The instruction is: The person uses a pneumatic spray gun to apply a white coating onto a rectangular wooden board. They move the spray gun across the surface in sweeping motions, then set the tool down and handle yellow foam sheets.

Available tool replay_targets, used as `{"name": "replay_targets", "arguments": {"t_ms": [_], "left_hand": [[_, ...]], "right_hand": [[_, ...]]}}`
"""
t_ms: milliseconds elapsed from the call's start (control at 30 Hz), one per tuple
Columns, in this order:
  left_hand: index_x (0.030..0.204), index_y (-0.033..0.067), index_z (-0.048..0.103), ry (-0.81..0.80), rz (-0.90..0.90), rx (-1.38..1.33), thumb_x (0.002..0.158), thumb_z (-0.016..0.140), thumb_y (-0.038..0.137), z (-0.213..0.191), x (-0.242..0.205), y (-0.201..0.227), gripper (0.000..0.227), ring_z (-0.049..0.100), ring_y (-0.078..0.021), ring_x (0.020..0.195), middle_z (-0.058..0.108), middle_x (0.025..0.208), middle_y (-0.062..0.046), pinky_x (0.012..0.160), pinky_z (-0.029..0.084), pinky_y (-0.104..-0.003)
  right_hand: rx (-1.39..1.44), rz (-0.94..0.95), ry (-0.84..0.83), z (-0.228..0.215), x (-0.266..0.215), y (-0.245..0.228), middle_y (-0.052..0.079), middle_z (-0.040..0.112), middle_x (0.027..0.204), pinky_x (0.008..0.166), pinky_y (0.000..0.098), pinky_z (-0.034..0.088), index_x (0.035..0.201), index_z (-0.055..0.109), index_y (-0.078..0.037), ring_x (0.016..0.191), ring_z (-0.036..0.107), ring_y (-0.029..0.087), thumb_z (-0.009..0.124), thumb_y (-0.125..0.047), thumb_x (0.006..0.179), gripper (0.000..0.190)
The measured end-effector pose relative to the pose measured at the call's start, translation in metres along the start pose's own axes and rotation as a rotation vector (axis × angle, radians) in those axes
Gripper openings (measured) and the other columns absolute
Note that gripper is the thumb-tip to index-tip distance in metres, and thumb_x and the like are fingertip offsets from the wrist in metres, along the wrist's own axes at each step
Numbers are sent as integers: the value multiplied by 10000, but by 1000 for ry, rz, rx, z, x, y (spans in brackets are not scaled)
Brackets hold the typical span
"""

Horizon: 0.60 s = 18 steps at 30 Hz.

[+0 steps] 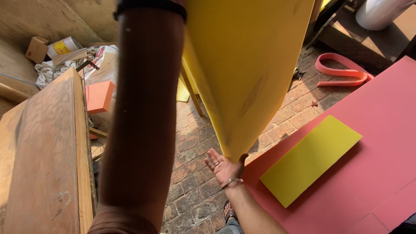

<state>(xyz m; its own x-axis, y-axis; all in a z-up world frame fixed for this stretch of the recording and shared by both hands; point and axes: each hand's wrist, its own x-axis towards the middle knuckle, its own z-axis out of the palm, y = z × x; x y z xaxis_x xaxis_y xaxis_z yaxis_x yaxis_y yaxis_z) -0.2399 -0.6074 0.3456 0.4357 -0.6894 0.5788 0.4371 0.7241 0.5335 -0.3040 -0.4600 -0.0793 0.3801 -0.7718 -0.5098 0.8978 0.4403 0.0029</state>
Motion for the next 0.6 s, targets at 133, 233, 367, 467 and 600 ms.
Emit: {"name": "replay_targets", "arguments": {"t_ms": [133, 233, 367, 467, 600], "left_hand": [[1229, -16, 661, -91, 28, 43, 974, 764, 102, -67, 28, 58, 299, 674, -229, 1009, 705, 1139, -112, 895, 572, -347], [1309, -17, 633, -170, 7, 112, 1038, 737, 114, -107, 50, 103, 319, 663, -248, 1075, 687, 1212, -123, 943, 567, -362], [1414, -18, 595, -188, -35, 224, 1123, 702, 131, -170, -13, 138, 344, 648, -274, 1164, 664, 1309, -136, 1007, 560, -381], [1421, -12, 588, -89, 54, 404, 1115, 690, 20, -196, -64, 146, 324, 655, -283, 1231, 665, 1382, -147, 1066, 594, -383], [1357, 32, 567, -21, 144, 463, 1040, 643, -83, -211, -64, 156, 345, 711, -346, 1293, 681, 1357, -178, 1066, 604, -437]], "right_hand": [[518, -96, -136, -8, 2, -75, 104, 512, 814, 425, 281, 350, 1094, 667, -91, 622, 483, 198, 424, -1018, 668, 1049], [679, -394, -37, -29, -4, -130, 55, 652, 959, 574, 318, 466, 1157, 649, -106, 729, 582, 168, 556, -809, 847, 773], [543, -495, -69, -54, -15, -200, 93, 684, 1059, 764, 376, 537, 1211, 619, -74, 900, 646, 226, 519, -576, 916, 590], [316, -590, -282, -77, -26, -241, 103, 674, 1156, 917, 373, 543, 1271, 593, -55, 1031, 647, 234, 501, -398, 1019, 435], [169, -762, -46, -69, -24, -275, 127, 662, 1313, 1104, 413, 550, 1361, 556, -8, 1224, 657, 273, 557, -199, 1017, 393]]}}
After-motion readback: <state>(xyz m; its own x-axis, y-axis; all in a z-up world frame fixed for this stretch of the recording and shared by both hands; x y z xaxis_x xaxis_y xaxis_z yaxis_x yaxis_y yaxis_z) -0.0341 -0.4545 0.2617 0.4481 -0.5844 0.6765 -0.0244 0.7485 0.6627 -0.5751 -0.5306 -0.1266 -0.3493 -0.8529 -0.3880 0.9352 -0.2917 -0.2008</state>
